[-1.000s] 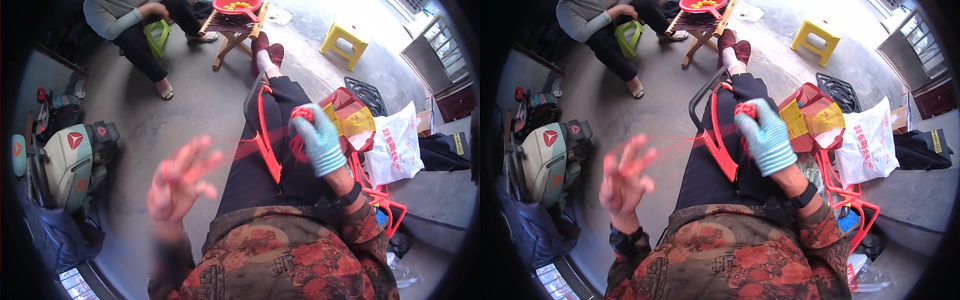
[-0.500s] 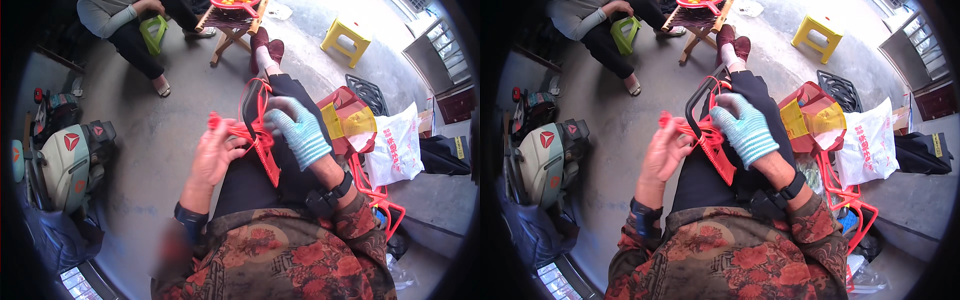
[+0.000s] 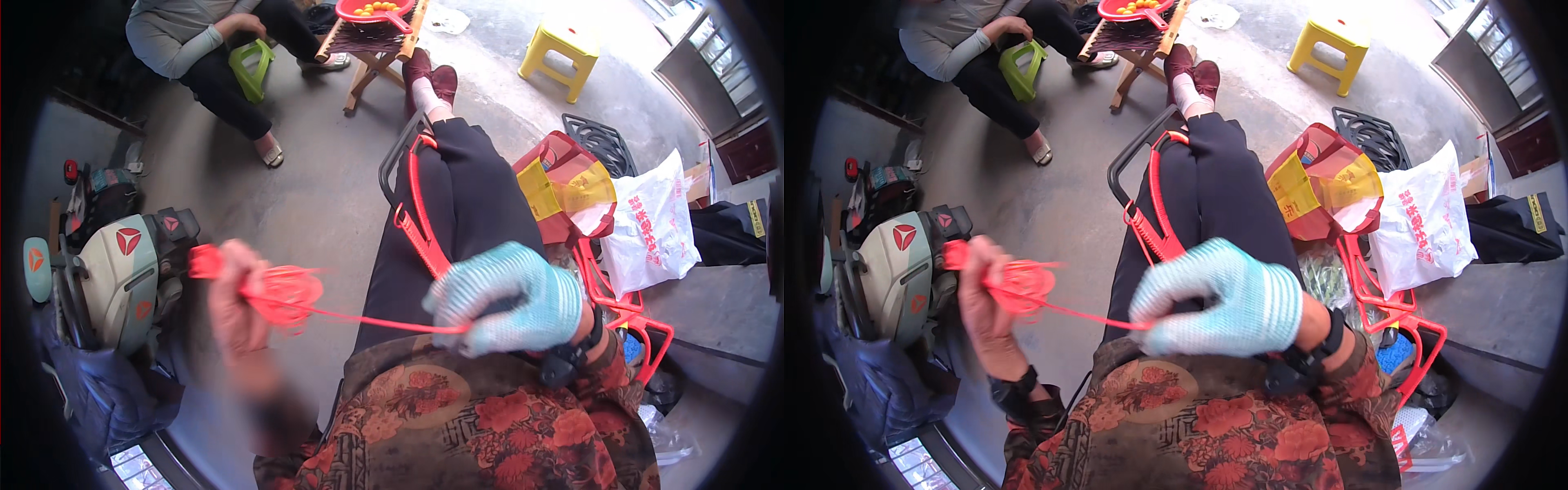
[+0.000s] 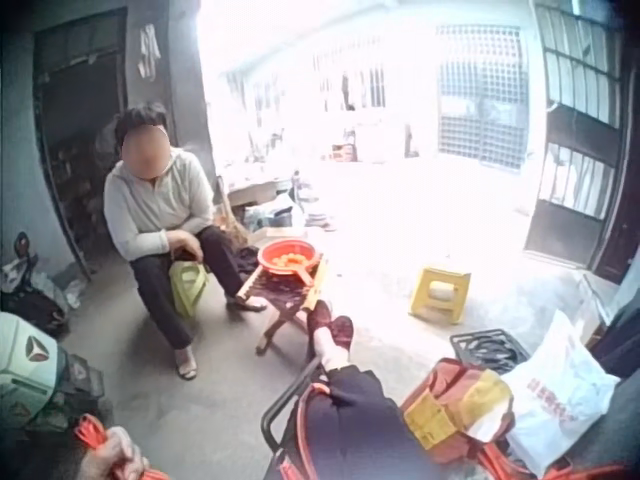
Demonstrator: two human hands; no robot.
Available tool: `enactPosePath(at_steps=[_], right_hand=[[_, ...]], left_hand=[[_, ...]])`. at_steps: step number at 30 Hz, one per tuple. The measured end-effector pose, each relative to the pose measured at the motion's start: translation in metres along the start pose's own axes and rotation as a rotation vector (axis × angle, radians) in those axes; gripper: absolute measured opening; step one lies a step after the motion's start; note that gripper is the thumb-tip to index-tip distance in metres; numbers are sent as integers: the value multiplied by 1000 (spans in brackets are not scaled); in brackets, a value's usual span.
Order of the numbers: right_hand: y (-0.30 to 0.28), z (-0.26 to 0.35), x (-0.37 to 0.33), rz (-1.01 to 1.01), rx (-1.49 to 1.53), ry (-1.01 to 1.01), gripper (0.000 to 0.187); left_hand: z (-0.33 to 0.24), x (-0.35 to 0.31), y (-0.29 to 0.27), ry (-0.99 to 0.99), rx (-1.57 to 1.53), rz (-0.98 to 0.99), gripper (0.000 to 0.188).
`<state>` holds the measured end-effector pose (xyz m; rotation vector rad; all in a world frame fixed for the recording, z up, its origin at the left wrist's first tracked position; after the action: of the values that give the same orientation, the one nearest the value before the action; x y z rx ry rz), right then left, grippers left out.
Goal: Wrapping red twine around a plastic hoop frame to repair or assemble a handheld net.
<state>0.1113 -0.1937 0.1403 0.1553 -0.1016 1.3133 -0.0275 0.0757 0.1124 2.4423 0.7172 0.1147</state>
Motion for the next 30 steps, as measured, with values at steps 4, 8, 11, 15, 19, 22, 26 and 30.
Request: enactPosePath(at_steps=[4, 8, 11, 15, 19, 22, 26, 30], right_hand=[[13, -6, -31, -89, 165, 16, 14], [20, 3, -35, -139, 252, 51, 15], [23, 16, -35, -114, 274, 98, 12], [-7, 18, -27, -317, 426, 82, 7], [-77, -11, 17, -954, -491, -81, 31], [-75, -34, 32, -716, -1058, -58, 30], [-48, -90, 55, -405, -915, 239, 26], [-50, -109, 65, -588, -399, 135, 18]], left_hand=[[84, 15, 29, -160, 473, 51, 18], [134, 18, 61, -145, 661, 94, 30], [136, 23, 59, -106, 582, 23, 22], [120, 27, 48, -153, 477, 111, 22], [72, 35, 54, -117, 174, 21, 33], [64, 42, 35, -7, 324, -24, 33], [101, 52, 30, -73, 660, 103, 15], [121, 56, 41, -183, 664, 143, 17]])
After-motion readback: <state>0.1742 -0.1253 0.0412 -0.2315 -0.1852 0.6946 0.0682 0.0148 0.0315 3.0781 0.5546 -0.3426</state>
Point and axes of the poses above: each hand's wrist, its own x-axis towards the middle knuckle, its own y-axis out of the palm, z = x × y, the point moved 3 cm from there along x, towards the middle knuckle, and after that the axes turned 1 degree about z, right-handed, at the moved point
